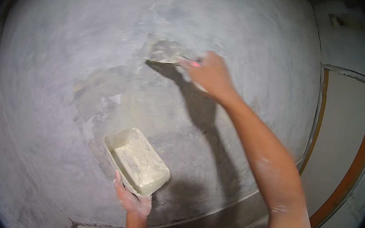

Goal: The person applies plaster to a wall using a spatula, repeatedly taking plaster from a plastic container and spreading it across the wall surface.

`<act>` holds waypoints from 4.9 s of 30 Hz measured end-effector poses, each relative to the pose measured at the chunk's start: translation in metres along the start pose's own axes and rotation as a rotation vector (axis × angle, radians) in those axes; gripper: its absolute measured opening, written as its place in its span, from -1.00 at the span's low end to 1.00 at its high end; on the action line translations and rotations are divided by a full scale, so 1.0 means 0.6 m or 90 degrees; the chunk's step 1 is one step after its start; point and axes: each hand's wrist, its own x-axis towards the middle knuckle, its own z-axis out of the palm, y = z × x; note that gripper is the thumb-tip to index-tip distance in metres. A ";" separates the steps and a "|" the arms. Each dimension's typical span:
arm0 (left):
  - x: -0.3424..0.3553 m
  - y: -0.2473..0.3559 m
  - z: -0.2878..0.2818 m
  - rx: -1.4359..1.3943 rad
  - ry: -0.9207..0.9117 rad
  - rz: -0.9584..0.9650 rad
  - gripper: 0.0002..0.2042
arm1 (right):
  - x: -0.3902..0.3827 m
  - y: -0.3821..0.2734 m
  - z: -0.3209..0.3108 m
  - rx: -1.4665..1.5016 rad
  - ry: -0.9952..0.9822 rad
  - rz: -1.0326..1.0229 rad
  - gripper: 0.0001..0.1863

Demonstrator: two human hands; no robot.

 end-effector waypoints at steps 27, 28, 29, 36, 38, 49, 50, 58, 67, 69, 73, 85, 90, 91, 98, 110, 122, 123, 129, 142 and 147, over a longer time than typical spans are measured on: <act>0.023 0.010 -0.052 -0.008 0.025 -0.062 -0.40 | -0.186 0.282 0.106 0.507 -0.022 0.523 -0.43; 0.026 0.008 -0.051 -0.015 0.023 -0.066 -0.40 | -0.212 0.304 0.129 0.526 -0.020 0.531 -0.43; 0.025 0.012 -0.050 -0.005 0.021 -0.076 -0.41 | -0.248 0.322 0.144 0.548 -0.016 0.544 -0.43; 0.031 0.023 -0.063 0.045 0.023 -0.083 -0.44 | -0.367 0.292 0.119 0.349 0.062 0.607 -0.44; 0.027 0.021 -0.050 0.071 0.009 -0.065 -0.45 | -0.362 0.271 0.103 0.268 0.109 0.568 -0.46; 0.027 0.011 -0.088 0.401 -0.162 0.155 -0.42 | -0.234 0.235 0.134 0.530 -0.031 0.543 -0.50; 0.031 0.007 -0.096 0.551 -0.169 0.250 -0.44 | -0.265 0.261 0.149 0.527 -0.031 0.564 -0.50; 0.035 0.013 -0.104 0.195 0.029 0.004 -0.48 | -0.450 0.364 0.135 0.316 0.017 0.699 -0.46; 0.031 0.037 -0.090 0.203 0.064 -0.080 -0.42 | -0.480 0.201 0.036 0.489 0.080 0.672 -0.70; 0.037 0.038 -0.083 0.144 0.058 -0.168 -0.43 | -0.483 0.203 0.038 0.519 0.086 0.660 -0.71; 0.040 0.047 -0.072 0.143 0.085 -0.212 -0.41 | -0.467 0.191 0.054 0.577 0.070 0.641 -0.70; 0.050 0.033 -0.179 0.278 0.094 -0.130 -0.46 | -0.428 0.180 0.121 0.491 -0.065 0.571 -0.59; 0.042 0.026 -0.224 0.237 0.151 -0.135 -0.40 | -0.483 0.207 0.179 0.512 -0.205 0.533 -0.64; 0.036 0.026 -0.233 0.231 0.160 -0.141 -0.37 | -0.498 0.205 0.187 0.558 -0.248 0.514 -0.67; 0.040 0.004 -0.247 0.197 0.242 -0.193 -0.32 | -0.587 0.113 0.257 0.432 -0.406 0.345 -0.73; 0.062 -0.013 -0.247 0.076 0.263 -0.041 -0.40 | -0.637 0.110 0.215 0.384 -0.492 0.414 -0.75; 0.051 0.009 -0.237 0.086 0.180 -0.062 -0.34 | -0.614 0.120 0.144 0.450 -0.406 0.533 -0.81; 0.049 0.006 -0.223 0.111 0.212 -0.067 -0.34 | -0.612 0.116 0.143 0.449 -0.400 0.532 -0.81; 0.035 -0.027 -0.247 0.110 0.187 -0.175 -0.37 | -0.591 0.110 0.136 0.331 -0.276 0.335 -0.72; 0.082 -0.207 -0.218 0.242 0.239 -0.315 -0.44 | -0.598 0.089 0.087 0.142 -0.310 0.503 -0.65; 0.105 -0.228 -0.238 0.238 0.153 -0.374 -0.47 | -0.588 0.060 0.102 0.210 -0.307 0.618 -0.69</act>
